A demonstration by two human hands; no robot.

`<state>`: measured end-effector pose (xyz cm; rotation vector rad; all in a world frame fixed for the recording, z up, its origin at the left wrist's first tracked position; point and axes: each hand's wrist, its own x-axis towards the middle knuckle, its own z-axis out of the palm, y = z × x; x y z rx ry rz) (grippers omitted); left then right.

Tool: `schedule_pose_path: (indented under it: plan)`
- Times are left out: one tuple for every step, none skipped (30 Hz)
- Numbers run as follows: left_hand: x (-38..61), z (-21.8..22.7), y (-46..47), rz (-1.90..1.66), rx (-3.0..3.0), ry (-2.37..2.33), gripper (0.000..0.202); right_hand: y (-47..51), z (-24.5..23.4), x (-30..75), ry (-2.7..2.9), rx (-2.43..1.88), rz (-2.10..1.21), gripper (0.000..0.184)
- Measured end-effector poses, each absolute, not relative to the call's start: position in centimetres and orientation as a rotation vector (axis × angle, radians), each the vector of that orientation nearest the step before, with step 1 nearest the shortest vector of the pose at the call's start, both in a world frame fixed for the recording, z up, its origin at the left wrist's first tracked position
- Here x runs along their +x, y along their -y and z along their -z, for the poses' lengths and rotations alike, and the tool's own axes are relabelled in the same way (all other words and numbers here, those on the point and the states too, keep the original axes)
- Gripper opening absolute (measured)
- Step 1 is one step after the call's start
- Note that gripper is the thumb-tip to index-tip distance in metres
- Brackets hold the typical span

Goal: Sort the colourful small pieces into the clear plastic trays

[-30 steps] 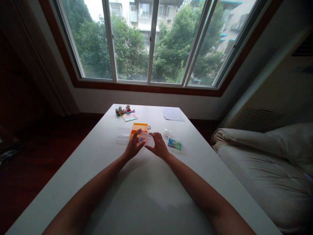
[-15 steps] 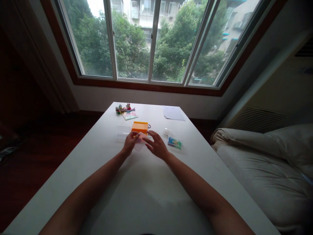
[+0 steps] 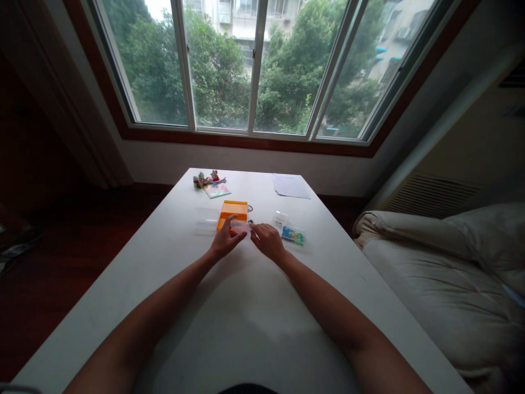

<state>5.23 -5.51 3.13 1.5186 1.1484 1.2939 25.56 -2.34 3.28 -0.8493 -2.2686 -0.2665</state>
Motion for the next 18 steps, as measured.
schedule_pose_path:
  plan:
    - [5.3,-3.4,5.8,-1.284,1.563,-1.193,0.079,2.4,-3.3,25.5,2.272,-0.822,0.265,0.025]
    - [5.4,-3.6,6.1,-1.273,1.608,-1.24,0.08,2.5,-3.3,25.5,2.274,-0.795,0.261,0.026]
    - [5.5,-3.9,6.3,-1.26,1.651,-1.296,0.08,2.5,-3.3,25.4,2.273,-0.776,0.256,0.027]
    - [5.6,-4.1,6.6,-1.248,1.692,-1.361,0.078,2.6,-3.3,25.4,2.272,-0.762,0.254,0.029]
    - [5.7,-4.3,6.8,-1.235,1.729,-1.429,0.076,2.6,-3.3,25.3,2.27,-0.754,0.256,0.03]
    - [5.7,-4.4,7.0,-1.222,1.76,-1.496,0.074,2.7,-3.2,25.2,2.269,-0.747,0.263,0.032]
    - [5.8,-4.5,7.1,-1.212,1.781,-1.556,0.073,2.7,-3.1,25.1,2.269,-0.742,0.273,0.032]
    - [5.8,-4.6,7.2,-1.206,1.792,-1.606,0.072,2.7,-3.0,25.0,2.268,-0.739,0.283,0.033]
    - [5.9,-4.7,7.3,-1.198,1.796,-1.644,0.072,2.7,-2.8,24.9,2.263,-0.74,0.29,0.033]
    - [5.9,-4.7,7.3,-1.188,1.793,-1.672,0.071,2.7,-2.7,24.8,2.255,-0.747,0.292,0.034]
    - [5.9,-4.8,7.4,-1.176,1.786,-1.692,0.071,2.7,-2.6,24.7,2.245,-0.758,0.289,0.034]
    - [6.0,-4.8,7.4,-1.166,1.779,-1.708,0.07,2.7,-2.5,24.6,2.235,-0.768,0.284,0.034]
    - [6.0,-4.8,7.3,-1.158,1.773,-1.72,0.07,2.7,-2.4,24.5,2.225,-0.775,0.279,0.035]
    - [6.0,-4.8,7.3,-1.15,1.769,-1.73,0.069,2.7,-2.4,24.5,2.219,-0.777,0.274,0.035]
    - [6.1,-4.8,7.3,-1.145,1.764,-1.741,0.068,2.6,-2.4,24.5,2.219,-0.774,0.272,0.035]
    - [6.1,-4.8,7.3,-1.141,1.761,-1.752,0.067,2.6,-2.4,24.5,2.223,-0.765,0.273,0.035]
    - [6.1,-4.8,7.3,-1.134,1.76,-1.759,0.067,2.6,-2.4,24.5,2.229,-0.752,0.276,0.034]
    - [6.1,-4.8,7.3,-1.126,1.763,-1.761,0.066,2.6,-2.5,24.6,2.237,-0.735,0.281,0.034]
